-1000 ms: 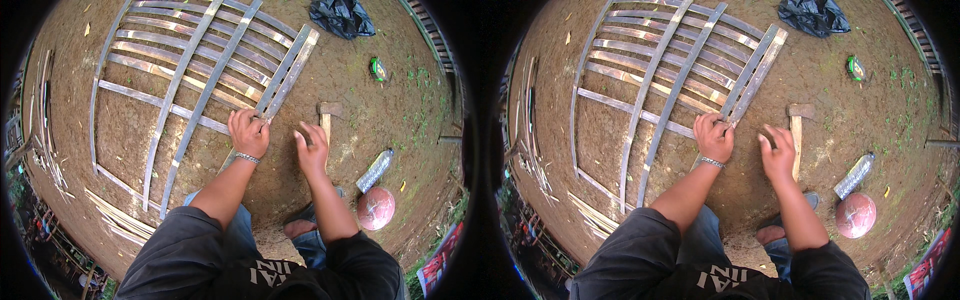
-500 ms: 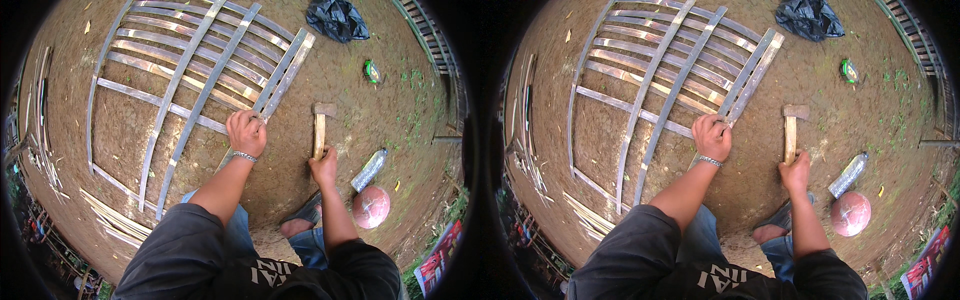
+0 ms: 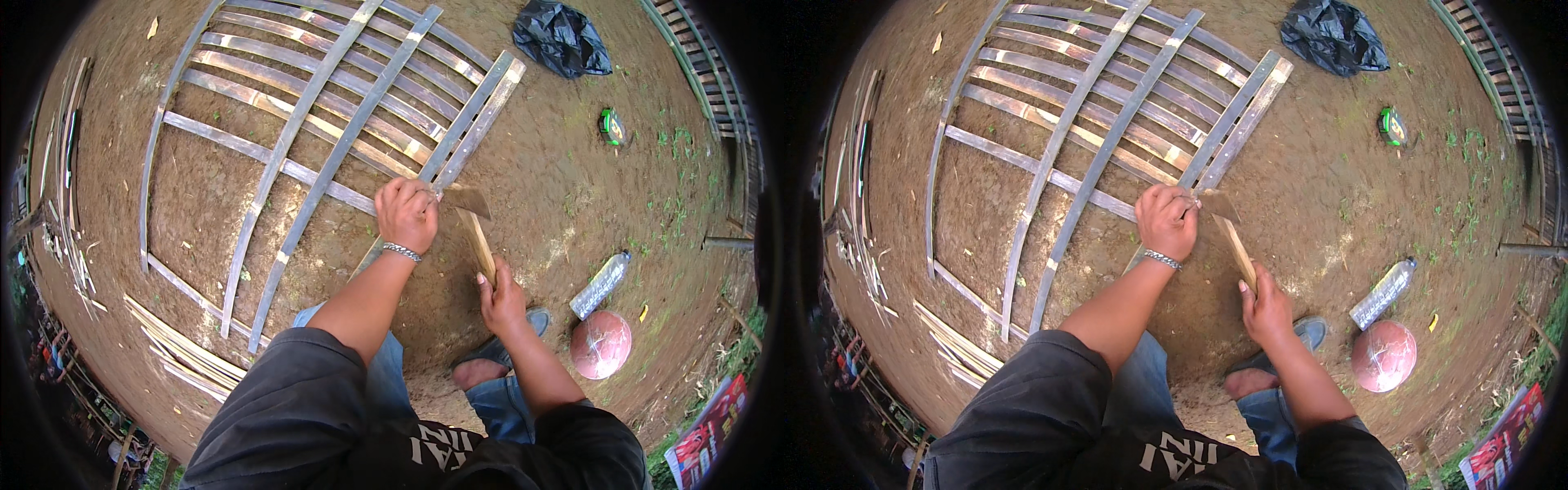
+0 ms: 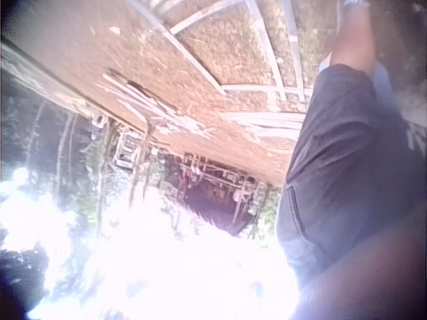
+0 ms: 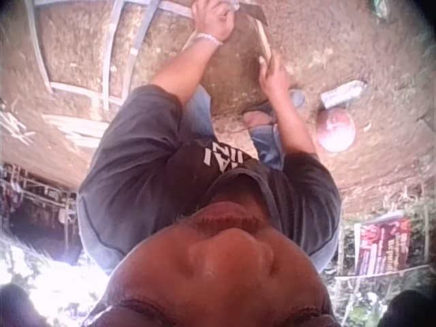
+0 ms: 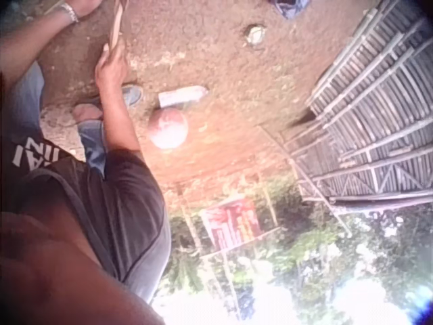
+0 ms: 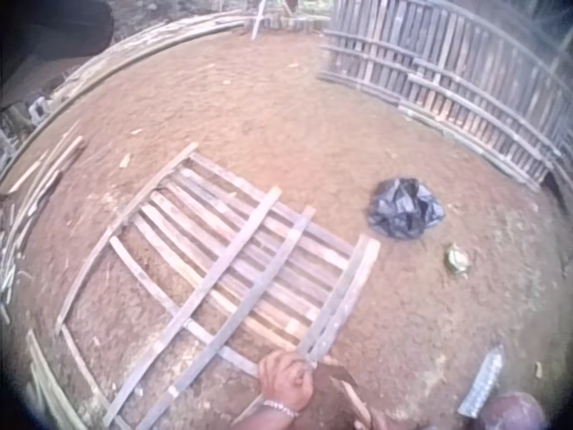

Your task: The person assembles a wooden lattice structure on the ground using a hammer and nails. They position wooden slats, insert nails, and strike them with a hammer to secure the pieces together.

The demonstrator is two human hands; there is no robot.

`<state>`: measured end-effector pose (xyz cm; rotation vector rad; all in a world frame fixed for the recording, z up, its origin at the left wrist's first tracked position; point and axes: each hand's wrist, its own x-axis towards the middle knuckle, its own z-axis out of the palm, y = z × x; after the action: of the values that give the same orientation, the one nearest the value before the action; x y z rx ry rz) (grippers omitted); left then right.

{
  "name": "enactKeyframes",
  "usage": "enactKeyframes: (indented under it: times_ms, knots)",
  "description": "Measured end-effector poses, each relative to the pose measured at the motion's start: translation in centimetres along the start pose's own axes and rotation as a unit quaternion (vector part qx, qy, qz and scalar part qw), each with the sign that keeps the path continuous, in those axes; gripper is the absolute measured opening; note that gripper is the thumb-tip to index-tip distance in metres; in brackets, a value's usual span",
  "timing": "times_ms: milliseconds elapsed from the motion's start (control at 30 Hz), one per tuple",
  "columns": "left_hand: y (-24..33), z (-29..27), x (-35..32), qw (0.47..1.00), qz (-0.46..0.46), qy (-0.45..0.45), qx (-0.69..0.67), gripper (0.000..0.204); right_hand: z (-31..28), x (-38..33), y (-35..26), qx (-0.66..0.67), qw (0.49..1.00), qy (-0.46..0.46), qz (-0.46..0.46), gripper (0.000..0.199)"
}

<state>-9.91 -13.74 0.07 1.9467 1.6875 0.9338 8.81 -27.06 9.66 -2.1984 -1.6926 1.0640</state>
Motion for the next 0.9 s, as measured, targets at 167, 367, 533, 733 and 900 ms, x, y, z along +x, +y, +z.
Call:
enactKeyframes:
  times_ms: [167,367,533,733,900]
  knots:
    - [-0.4,0.0,0.0,1.000,-0.004,-0.001,-0.004,0.007,0.4,0.4,-0.5,-0.017,0.999,0.029,-0.043,0.045]
    - [-0.4,-0.3,-0.1,1.000,-0.007,-0.011,-0.009,0.007,0.6,0.4,-0.4,-0.012,0.999,0.017,-0.050,0.050]
    - [-0.2,-0.4,0.2,1.000,-0.013,-0.013,-0.011,0.007,0.7,0.3,-0.4,-0.014,0.999,0.016,-0.043,0.055]
    - [-0.1,-0.6,-0.1,1.000,-0.016,-0.023,-0.009,0.008,1.1,-0.1,-0.6,-0.004,0.997,0.049,-0.058,0.053]
    - [-0.3,-0.3,0.0,1.000,-0.015,-0.016,-0.007,0.007,1.6,0.5,-0.1,-0.012,0.999,0.022,-0.039,0.052]
